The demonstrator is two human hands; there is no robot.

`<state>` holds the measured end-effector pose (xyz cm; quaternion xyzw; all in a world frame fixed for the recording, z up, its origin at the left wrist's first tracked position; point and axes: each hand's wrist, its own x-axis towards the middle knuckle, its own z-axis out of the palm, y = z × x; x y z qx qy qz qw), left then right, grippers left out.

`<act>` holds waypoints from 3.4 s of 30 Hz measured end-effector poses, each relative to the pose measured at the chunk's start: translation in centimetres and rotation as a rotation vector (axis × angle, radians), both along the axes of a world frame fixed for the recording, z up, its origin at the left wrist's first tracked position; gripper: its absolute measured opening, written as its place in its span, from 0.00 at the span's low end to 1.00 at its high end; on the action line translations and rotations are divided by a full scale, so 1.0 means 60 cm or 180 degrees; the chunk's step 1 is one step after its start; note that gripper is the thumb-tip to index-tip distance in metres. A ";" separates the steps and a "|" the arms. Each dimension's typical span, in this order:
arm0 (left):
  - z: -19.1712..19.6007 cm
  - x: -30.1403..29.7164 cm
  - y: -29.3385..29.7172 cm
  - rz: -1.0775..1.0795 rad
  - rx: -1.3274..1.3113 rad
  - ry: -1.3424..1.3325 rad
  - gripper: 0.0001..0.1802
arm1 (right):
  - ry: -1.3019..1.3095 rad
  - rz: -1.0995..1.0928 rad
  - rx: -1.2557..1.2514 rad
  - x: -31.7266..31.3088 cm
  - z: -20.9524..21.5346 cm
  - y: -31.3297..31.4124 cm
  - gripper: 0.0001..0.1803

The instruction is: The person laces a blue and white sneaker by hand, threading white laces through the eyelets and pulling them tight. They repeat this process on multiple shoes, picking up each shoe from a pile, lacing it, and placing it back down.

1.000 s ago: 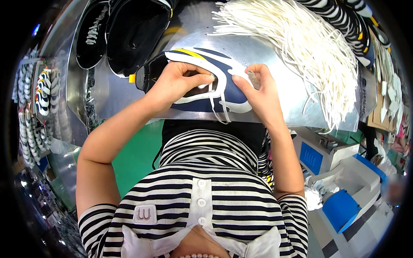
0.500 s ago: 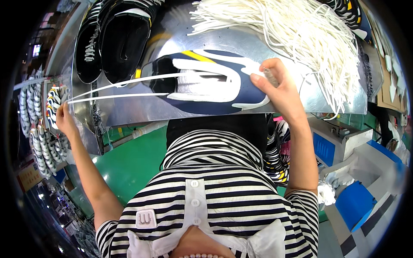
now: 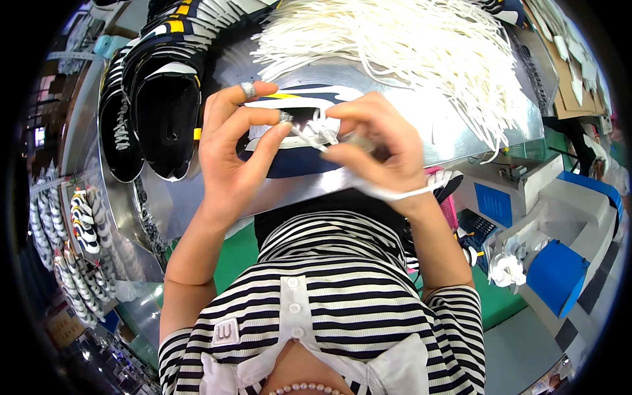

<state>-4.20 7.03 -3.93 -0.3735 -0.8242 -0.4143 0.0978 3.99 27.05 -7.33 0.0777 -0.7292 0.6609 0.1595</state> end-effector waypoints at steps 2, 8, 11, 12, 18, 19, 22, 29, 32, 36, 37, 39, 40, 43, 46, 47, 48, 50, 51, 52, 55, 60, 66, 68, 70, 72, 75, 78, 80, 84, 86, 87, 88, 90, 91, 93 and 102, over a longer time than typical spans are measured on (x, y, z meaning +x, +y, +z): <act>-0.006 -0.007 0.019 -0.0219 -0.0034 -0.0011 0.08 | -0.0303 -0.0176 0.0292 -0.015 -0.012 -0.022 0.11; -0.005 0.005 -0.015 0.0108 -0.0696 -0.0098 0.20 | -0.1515 -0.0115 -0.1324 -0.032 -0.045 -0.031 0.07; -0.024 0.009 -0.055 0.0083 -0.0902 -0.1887 0.24 | -0.1634 -0.0311 -0.1368 -0.047 -0.051 -0.037 0.15; -0.030 -0.003 -0.051 0.0321 -0.0403 -0.3542 0.28 | -0.1583 -0.0328 -0.1193 -0.048 -0.056 -0.042 0.17; -0.055 -0.028 0.006 0.0695 -0.0229 -0.4497 0.26 | -0.1182 -0.0525 -0.0016 -0.052 -0.084 -0.043 0.24; -0.058 -0.012 0.013 0.0777 -0.0001 -0.4063 0.22 | -0.1245 -0.0495 0.0161 -0.050 -0.078 -0.042 0.24; -0.063 0.012 0.017 0.0950 0.0440 -0.3437 0.13 | -0.1374 -0.0409 0.0646 -0.046 -0.048 -0.042 0.25; -0.068 0.033 0.022 0.0882 0.0729 -0.2783 0.10 | -0.0863 -0.0171 0.0465 -0.025 -0.038 -0.038 0.20; -0.075 0.033 0.019 0.0834 0.0625 -0.2565 0.10 | -0.0749 -0.0173 0.0519 -0.007 -0.025 -0.023 0.13; -0.070 0.037 0.020 0.0858 0.0532 -0.2626 0.09 | -0.0515 -0.0339 0.0878 -0.004 -0.034 -0.018 0.07; -0.076 0.039 0.021 0.0896 0.0593 -0.2377 0.09 | -0.0565 -0.0323 0.0832 -0.007 -0.033 -0.019 0.07; -0.072 0.040 0.018 0.0804 0.0472 -0.2401 0.09 | -0.0434 -0.0340 0.1046 -0.014 -0.034 -0.019 0.06; -0.071 0.041 0.016 0.0756 0.0412 -0.2416 0.09 | -0.0373 -0.0348 0.1155 -0.015 -0.034 -0.020 0.06; -0.073 0.046 0.010 0.0303 0.0301 -0.1883 0.08 | -0.0329 -0.0405 0.1758 -0.019 -0.034 -0.037 0.05; -0.077 0.056 0.023 0.0417 0.0648 -0.1859 0.08 | -0.0352 -0.0302 0.2475 -0.044 -0.036 -0.059 0.06; -0.060 0.048 0.018 0.0325 0.0466 -0.2531 0.11 | -0.0653 -0.0018 0.2417 -0.056 -0.038 -0.053 0.06; -0.055 0.039 0.011 0.0281 0.0240 -0.2881 0.12 | -0.0907 0.0249 0.2360 -0.061 -0.030 -0.038 0.06; -0.048 0.024 -0.004 0.0249 -0.0206 -0.3554 0.14 | -0.1370 0.0833 0.2227 -0.069 0.014 0.009 0.08; -0.053 0.022 -0.006 0.0316 -0.0011 -0.3562 0.16 | -0.1485 0.0756 0.2058 -0.060 0.042 0.021 0.10; -0.057 0.011 -0.014 0.0248 0.0199 -0.3734 0.18 | -0.1617 0.0504 0.1864 -0.056 0.047 0.027 0.09; -0.059 -0.005 -0.005 0.0074 0.0361 -0.3857 0.09 | -0.1040 -0.0094 0.0323 -0.064 -0.039 0.007 0.10; -0.073 -0.012 0.007 0.0420 0.0024 -0.3050 0.15 | -0.0651 -0.0270 0.0516 -0.074 -0.077 -0.036 0.11; -0.020 -0.030 -0.031 -0.0382 0.0279 -0.4845 0.09 | -0.0845 -0.0776 0.1557 -0.088 -0.084 -0.049 0.12; 0.050 -0.003 -0.086 -0.0322 0.1918 -0.4667 0.16 | -0.0962 -0.0940 0.1521 -0.089 -0.088 -0.045 0.12; 0.152 0.018 -0.168 -0.0098 0.4027 -0.3663 0.15 | -0.0924 -0.0986 0.1498 -0.087 -0.086 -0.052 0.13; 0.219 0.019 -0.175 -0.1294 0.4954 -0.2898 0.13 | -0.0888 -0.1105 0.1695 -0.091 -0.100 -0.060 0.14; 0.155 0.060 -0.142 -0.0795 0.3188 -0.2648 0.09 | -0.0793 -0.1133 0.1599 -0.094 -0.099 -0.062 0.14; 0.008 0.069 -0.059 -0.0030 -0.0898 0.0056 0.08 | -0.0725 -0.1032 0.1079 -0.093 -0.099 -0.052 0.13; -0.031 0.077 -0.022 -0.0044 -0.1060 0.0141 0.09 | -0.0603 -0.0869 0.0417 -0.085 -0.093 -0.038 0.12; -0.077 0.081 -0.020 0.0550 -0.0801 -0.0313 0.11 | -0.0688 -0.0585 -0.0117 -0.023 -0.056 -0.033 0.11; -0.076 0.078 -0.023 0.0698 -0.0866 -0.0376 0.12 | -0.0881 -0.0278 0.0203 0.020 -0.042 -0.041 0.12; -0.072 0.075 -0.024 0.0701 -0.1006 -0.0248 0.13 | -0.1114 0.0012 0.0353 0.037 -0.034 -0.043 0.12; -0.067 0.071 -0.025 0.0685 -0.1149 -0.0106 0.14 | -0.0908 0.0009 0.0148 0.050 -0.058 -0.056 0.11; -0.068 0.065 -0.026 0.0632 -0.1237 -0.0017 0.15 | -0.1043 0.0074 0.0256 0.063 -0.068 -0.063 0.11; -0.071 0.064 -0.030 0.0598 -0.1210 -0.0108 0.14 | -0.1114 0.0097 0.0286 0.063 -0.070 -0.064 0.11; -0.079 0.060 -0.038 0.0541 -0.1045 -0.0139 0.14 | -0.1374 0.0198 0.0365 0.057 -0.062 -0.063 0.10; -0.085 0.050 -0.038 0.0384 -0.0988 -0.0291 0.13 | -0.1529 0.0120 0.0763 0.038 -0.055 -0.060 0.12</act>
